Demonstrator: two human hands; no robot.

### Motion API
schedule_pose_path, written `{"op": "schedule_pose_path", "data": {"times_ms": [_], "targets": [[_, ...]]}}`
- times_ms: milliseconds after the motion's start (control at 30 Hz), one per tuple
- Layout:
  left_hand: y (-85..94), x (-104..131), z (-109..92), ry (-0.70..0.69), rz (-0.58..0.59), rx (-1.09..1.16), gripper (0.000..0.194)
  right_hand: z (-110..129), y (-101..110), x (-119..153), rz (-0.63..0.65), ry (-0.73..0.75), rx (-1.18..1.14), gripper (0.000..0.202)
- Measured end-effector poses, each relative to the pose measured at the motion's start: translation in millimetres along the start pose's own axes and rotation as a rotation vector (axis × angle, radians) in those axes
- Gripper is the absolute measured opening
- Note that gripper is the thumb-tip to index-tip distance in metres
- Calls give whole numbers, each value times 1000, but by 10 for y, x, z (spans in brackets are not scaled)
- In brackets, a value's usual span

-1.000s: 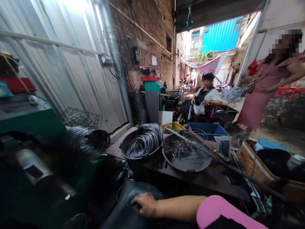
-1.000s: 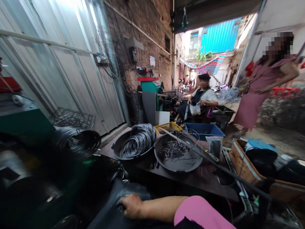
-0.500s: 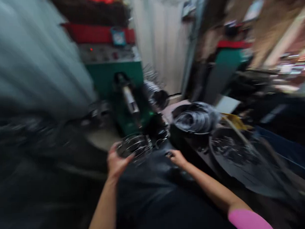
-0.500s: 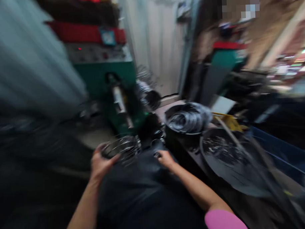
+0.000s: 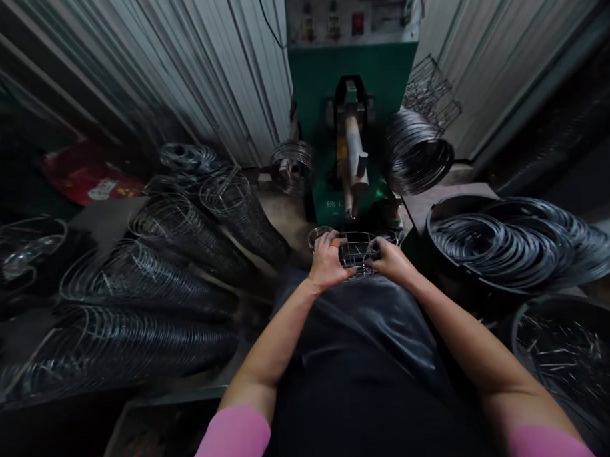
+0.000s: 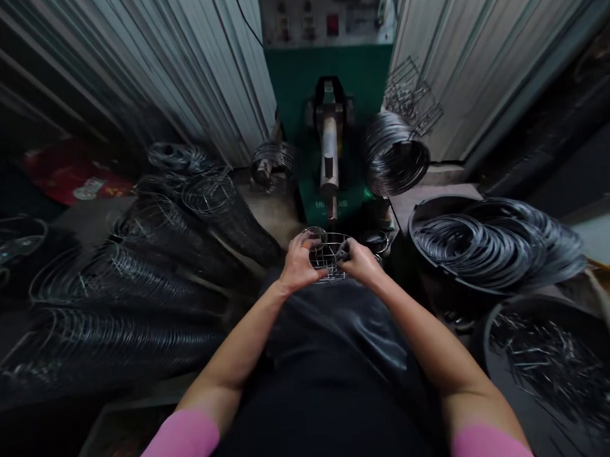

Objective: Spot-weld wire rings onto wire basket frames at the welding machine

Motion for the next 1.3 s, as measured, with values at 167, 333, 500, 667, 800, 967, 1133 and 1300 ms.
{"op": "schedule_pose_path", "data": {"times_ms": [167,333,500,667,800,967,1133,1300], "targets": [[-76,-24,25,24,14,33,66,-49,-181,70,-101,159,-78,17],[-116,-56,110,28,39,100,66,-80,-217,87,21,361,-158,20],[-152,-134,212,82,57,139,66,-84,-239,9,130,419,-73,27],[-186,-228,287,113,77,162,64,-132,-311,-102,157,405,-14,27],[-232,-304,361,114,97,197,65,-156,-322,-168,168,410,35,34],[-252,-416,398,101,118,218,65,-142,-290,-234,182,402,80,39],[-226,-526,384,109,98,227,64,-160,-247,-327,149,414,99,38],[-265,-678,418,142,93,238,65,-210,-200,-498,125,410,117,36]]}}
Point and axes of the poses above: each hand's wrist, its own x-axis away from the middle knuckle, its own y-axis out of the back of the hand, z = x × y, the point moved 6 cm from there along -x, towards the middle knuckle, and after that the axes turned 11 degrees about y, right-handed, at the moved point
